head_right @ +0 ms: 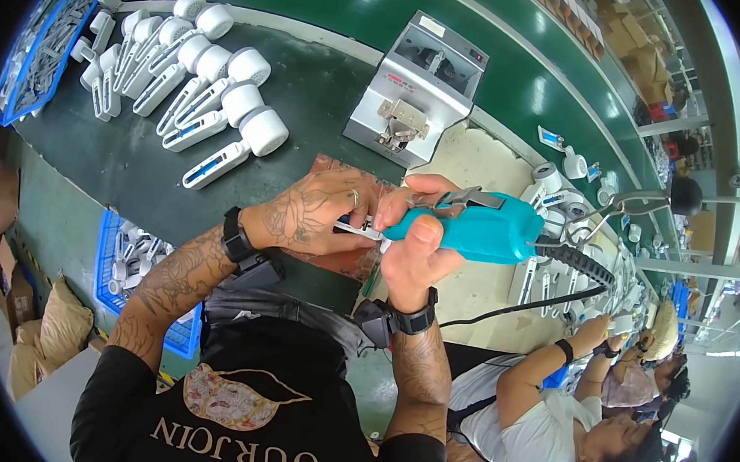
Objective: The person assembles handheld fans by joining a handle to a fan head and securing them with a power screwdriver. They repeat this process, placing each completed fan on the workbench.
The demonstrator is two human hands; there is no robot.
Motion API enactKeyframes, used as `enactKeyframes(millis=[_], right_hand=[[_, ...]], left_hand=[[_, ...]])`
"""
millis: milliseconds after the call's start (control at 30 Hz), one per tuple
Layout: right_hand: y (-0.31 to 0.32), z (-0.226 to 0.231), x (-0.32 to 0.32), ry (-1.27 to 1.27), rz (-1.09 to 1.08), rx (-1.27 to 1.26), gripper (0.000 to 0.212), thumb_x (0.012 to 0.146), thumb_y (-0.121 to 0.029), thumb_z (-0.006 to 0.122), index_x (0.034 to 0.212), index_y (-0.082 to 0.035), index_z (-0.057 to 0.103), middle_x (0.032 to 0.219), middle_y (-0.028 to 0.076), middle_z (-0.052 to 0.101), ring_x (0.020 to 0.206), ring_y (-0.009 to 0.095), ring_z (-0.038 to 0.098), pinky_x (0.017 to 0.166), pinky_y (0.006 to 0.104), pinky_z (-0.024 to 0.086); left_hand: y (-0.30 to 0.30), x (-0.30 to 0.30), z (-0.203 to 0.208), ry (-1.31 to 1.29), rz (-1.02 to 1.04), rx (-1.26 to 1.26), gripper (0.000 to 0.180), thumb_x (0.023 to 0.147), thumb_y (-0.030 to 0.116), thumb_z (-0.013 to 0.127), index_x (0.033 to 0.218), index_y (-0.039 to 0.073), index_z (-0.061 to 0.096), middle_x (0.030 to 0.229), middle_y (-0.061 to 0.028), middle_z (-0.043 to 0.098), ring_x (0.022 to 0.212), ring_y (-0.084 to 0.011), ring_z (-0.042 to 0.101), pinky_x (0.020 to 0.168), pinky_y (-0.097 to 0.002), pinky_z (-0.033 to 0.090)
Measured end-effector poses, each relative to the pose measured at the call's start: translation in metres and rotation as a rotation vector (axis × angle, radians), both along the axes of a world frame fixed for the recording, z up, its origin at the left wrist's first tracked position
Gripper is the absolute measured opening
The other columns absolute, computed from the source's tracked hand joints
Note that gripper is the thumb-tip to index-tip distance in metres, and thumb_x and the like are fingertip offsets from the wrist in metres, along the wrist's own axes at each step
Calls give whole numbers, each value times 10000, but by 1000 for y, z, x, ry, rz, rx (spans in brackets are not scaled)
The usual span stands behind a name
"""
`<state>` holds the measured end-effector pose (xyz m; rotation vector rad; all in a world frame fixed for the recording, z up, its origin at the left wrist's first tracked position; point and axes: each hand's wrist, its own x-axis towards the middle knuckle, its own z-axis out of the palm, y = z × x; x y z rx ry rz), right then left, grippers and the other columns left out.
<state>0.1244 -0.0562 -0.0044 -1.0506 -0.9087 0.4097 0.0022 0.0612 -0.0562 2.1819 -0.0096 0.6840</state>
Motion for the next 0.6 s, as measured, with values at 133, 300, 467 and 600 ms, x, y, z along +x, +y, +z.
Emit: enactKeyframes(millis=[133,300,467,600], right_hand=[[1,1,-1,1,-20,8,697,978,-629,565,1146,45,513,684,78,529,566,182,524,531,339,446],[3,5,-3,-11,-58,-26,695,981,-632,560,1160,39,520,681,71,521,575,183,522,549,340,449],[3,18,10,21,-70,32,676,996,-619,541,1154,38,538,693,78,533,597,183,532,560,328,448],[30,30,19,-38,-207,-23,577,1054,-523,494,1148,44,553,697,70,558,618,173,549,574,310,453]], left_hand=[[-1,-1,1,47,8,24,323,790,203,825,895,72,549,1017,-96,642,1049,-351,627,878,-453,500],[-11,4,-4,-72,125,74,319,822,256,797,1029,64,648,1049,-102,643,1085,-348,611,893,-448,496],[-6,3,7,61,124,55,278,839,307,776,1026,107,727,1025,-68,644,1004,-309,589,879,-423,484],[10,9,9,99,115,141,289,850,344,764,1036,124,744,970,-45,628,974,-269,564,873,-394,469]])
